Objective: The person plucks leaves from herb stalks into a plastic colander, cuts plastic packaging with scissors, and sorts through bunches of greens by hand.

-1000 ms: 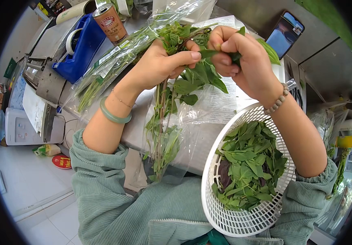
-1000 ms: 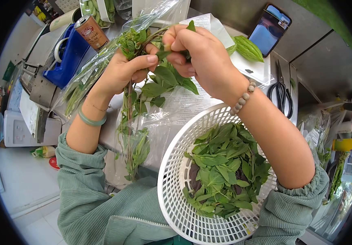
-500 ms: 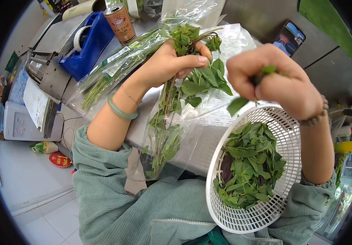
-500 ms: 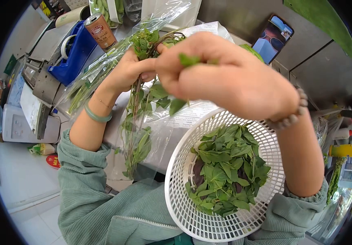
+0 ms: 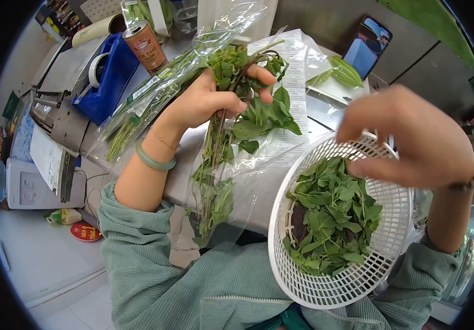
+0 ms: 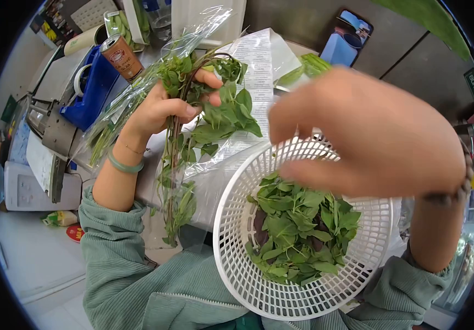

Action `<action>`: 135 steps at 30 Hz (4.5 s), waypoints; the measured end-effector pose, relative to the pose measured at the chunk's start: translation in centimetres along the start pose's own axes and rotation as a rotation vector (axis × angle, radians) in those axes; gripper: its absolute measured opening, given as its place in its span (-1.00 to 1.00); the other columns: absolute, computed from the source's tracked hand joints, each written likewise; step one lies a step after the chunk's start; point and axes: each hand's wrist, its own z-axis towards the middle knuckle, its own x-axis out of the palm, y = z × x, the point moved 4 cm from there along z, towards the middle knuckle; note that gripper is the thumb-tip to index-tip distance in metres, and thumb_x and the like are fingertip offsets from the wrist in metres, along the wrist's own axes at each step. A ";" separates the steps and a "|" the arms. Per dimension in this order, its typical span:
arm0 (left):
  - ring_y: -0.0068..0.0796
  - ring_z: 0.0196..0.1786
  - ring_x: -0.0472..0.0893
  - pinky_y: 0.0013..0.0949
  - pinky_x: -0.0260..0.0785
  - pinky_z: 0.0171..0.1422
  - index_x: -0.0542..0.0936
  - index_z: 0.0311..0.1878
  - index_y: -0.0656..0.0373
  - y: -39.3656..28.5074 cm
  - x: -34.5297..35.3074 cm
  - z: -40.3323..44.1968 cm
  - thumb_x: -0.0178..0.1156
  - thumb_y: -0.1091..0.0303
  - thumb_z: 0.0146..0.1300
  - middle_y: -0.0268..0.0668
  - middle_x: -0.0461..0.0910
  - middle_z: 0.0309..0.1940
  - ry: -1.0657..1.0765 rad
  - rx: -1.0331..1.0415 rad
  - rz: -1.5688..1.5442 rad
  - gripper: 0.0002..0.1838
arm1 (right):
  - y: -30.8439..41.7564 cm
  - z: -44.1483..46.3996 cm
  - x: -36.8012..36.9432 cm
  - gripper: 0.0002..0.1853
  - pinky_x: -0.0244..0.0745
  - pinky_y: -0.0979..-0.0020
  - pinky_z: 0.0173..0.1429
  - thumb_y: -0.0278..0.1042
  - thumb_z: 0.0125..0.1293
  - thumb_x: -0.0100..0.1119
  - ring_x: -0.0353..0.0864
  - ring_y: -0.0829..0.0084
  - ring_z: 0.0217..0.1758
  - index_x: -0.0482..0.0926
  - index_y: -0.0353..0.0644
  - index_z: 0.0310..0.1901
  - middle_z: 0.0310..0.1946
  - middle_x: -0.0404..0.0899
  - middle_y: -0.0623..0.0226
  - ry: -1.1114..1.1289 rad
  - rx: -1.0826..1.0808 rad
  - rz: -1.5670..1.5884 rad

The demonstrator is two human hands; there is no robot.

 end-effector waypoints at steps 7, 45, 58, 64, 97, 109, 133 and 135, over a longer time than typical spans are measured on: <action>-0.37 0.14 0.52 -0.39 0.52 0.02 0.21 0.46 0.21 0.4 1.1 -0.2 0.11 0.59 -0.05 -0.17 0.33 0.34 0.101 0.020 0.020 -0.14 | -3.7 2.7 0.6 -0.82 0.51 0.34 -0.13 -0.58 0.11 0.22 0.61 0.26 -0.24 0.53 -0.30 -0.21 -0.32 0.57 0.20 -0.469 0.118 -0.147; -0.58 -0.47 0.45 -0.44 0.30 -0.35 0.38 -0.18 0.19 0.7 0.2 -0.7 0.31 0.27 0.18 -0.27 0.61 -0.48 0.073 -0.187 0.712 -0.68 | -6.3 4.4 3.7 -0.84 0.47 0.26 -0.09 -0.66 -0.10 0.23 0.55 0.13 -0.20 0.54 -0.40 -0.40 -0.26 0.52 0.13 -0.285 0.071 -0.129; -0.47 -0.45 0.53 -0.41 0.37 -0.31 0.33 -0.11 0.23 0.9 0.3 -0.9 0.21 0.41 0.17 -0.26 0.55 -0.54 0.113 -0.142 0.741 -0.70 | -6.0 4.8 3.7 -0.72 0.45 0.19 0.01 -0.31 -0.02 0.41 0.56 0.14 -0.04 0.54 -0.36 -0.52 -0.07 0.58 0.10 -0.176 0.062 -0.258; -0.67 -0.30 0.47 -0.51 0.35 -0.20 0.35 -0.17 0.20 0.6 -0.3 -0.5 0.10 0.55 0.18 -0.42 0.47 -0.36 -0.003 -0.048 0.477 -0.82 | -3.0 6.2 2.4 -0.68 0.37 0.29 0.02 -0.10 0.02 0.36 0.55 0.35 -0.13 0.58 -0.22 -0.47 -0.28 0.56 0.32 -0.667 -0.005 -0.868; -0.49 -0.55 0.33 -0.38 0.24 -0.39 0.65 -0.02 0.24 0.6 -1.2 -0.1 0.00 0.54 0.09 -0.32 0.33 -0.65 -0.149 -0.054 0.849 -0.61 | -7.9 11.1 8.4 -0.74 0.56 0.12 -0.11 -0.22 0.15 0.27 0.63 0.02 -0.23 0.59 -0.25 -0.26 -0.36 0.63 0.04 -0.328 0.330 -0.303; -0.22 -0.29 0.56 -0.22 0.38 -0.22 0.66 -0.29 0.09 1.4 -0.7 -0.3 0.29 0.38 0.09 -0.26 0.55 -0.41 -0.190 0.058 1.317 -0.89 | -8.8 11.0 8.4 -0.75 0.52 0.13 -0.09 -0.29 0.14 0.21 0.65 0.04 -0.20 0.58 -0.22 -0.17 -0.36 0.65 0.08 -0.267 0.381 -0.143; -0.23 -0.17 0.51 -0.26 0.38 -0.07 0.64 -0.28 0.19 1.3 0.3 0.1 0.28 0.38 0.12 -0.23 0.47 -0.27 -0.109 0.238 1.167 -0.87 | -10.5 10.6 7.0 -0.82 0.19 0.55 -0.46 -0.34 0.34 -0.10 0.29 0.65 -0.50 0.49 -0.15 -0.35 -0.49 0.45 0.50 -0.337 0.308 1.169; -0.33 -0.24 0.52 -0.31 0.39 -0.13 0.64 -0.27 0.22 1.0 -0.2 0.1 0.27 0.36 0.16 -0.26 0.51 -0.32 -0.191 0.225 0.979 -0.86 | -10.0 10.4 6.8 -0.81 0.27 0.51 -0.41 -0.34 0.35 -0.17 0.37 0.60 -0.44 0.46 -0.14 -0.33 -0.41 0.52 0.42 -0.367 0.281 1.240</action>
